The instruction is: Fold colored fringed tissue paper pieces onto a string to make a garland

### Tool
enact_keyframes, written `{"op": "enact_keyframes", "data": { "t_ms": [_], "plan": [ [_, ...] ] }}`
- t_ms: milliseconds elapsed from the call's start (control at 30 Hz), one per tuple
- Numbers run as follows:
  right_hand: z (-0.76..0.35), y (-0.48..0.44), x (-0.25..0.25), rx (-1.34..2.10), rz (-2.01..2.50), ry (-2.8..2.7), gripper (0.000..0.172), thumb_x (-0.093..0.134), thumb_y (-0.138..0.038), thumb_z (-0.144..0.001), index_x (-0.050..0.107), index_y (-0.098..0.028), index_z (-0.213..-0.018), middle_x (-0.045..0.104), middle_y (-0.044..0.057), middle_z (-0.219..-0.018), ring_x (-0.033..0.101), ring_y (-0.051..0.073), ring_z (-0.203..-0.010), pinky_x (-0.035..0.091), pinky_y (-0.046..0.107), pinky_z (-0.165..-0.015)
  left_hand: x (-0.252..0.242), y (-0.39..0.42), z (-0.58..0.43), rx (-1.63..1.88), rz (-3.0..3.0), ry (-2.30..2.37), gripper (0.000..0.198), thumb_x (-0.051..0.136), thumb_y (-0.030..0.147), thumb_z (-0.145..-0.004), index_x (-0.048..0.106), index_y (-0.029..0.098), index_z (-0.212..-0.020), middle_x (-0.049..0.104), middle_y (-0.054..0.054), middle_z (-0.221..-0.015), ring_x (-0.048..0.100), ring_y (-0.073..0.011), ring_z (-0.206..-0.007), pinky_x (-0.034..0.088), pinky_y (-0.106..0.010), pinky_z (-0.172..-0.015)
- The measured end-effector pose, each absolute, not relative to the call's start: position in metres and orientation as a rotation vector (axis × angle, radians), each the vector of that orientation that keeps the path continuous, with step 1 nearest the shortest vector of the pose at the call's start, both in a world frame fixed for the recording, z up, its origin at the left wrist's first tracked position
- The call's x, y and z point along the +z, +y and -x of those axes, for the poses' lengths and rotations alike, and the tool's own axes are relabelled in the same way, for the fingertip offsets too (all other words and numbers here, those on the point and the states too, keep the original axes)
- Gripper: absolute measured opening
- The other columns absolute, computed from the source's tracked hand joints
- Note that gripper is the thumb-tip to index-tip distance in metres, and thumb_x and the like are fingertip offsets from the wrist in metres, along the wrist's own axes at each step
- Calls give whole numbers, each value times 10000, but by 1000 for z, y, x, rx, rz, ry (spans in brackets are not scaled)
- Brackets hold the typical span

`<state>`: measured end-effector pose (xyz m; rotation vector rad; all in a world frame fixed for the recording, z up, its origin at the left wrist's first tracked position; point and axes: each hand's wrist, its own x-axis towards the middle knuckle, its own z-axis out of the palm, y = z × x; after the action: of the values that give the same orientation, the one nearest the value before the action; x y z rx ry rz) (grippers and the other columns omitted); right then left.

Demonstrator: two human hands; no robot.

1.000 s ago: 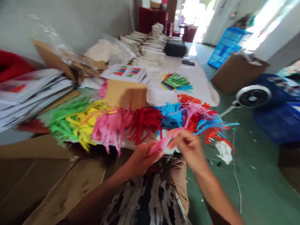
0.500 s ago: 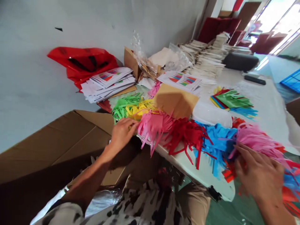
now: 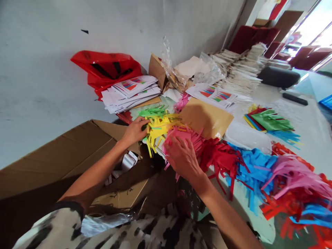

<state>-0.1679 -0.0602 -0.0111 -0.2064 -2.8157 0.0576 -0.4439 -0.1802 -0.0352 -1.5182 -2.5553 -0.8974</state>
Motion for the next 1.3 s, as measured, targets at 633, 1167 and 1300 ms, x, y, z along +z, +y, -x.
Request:
{"op": "enact_keyframes", "data": {
  "t_ms": [633,1167,1300],
  "plan": [
    [147,-45,-26,-110,430,-2759,194,610,-230,-993,794,-268,-1040,704,89,-1390,623,286,-1276,296,543,-1194,-41,-210,392,-406,1971,-2050,233,511,194,-1033,716,215,-1141,728,-119,-1149,618,-272,-1076,411,-447,-905],
    [144,-44,-37,-34,439,-2699,173,647,-157,-939,766,-263,-1008,744,55,-1303,637,245,-1219,272,492,-1200,-18,-171,469,-685,1467,-2342,195,526,167,-946,709,180,-1013,763,-92,-978,689,-245,-862,470,-349,-761],
    [140,-43,-36,-26,441,-2677,184,645,-161,-938,769,-271,-1020,751,52,-1270,637,250,-1210,270,490,-1195,8,-168,507,-1161,1223,-2315,258,526,267,-973,716,160,-1112,770,-52,-952,666,-176,-778,482,-274,-702]
  ]
}}
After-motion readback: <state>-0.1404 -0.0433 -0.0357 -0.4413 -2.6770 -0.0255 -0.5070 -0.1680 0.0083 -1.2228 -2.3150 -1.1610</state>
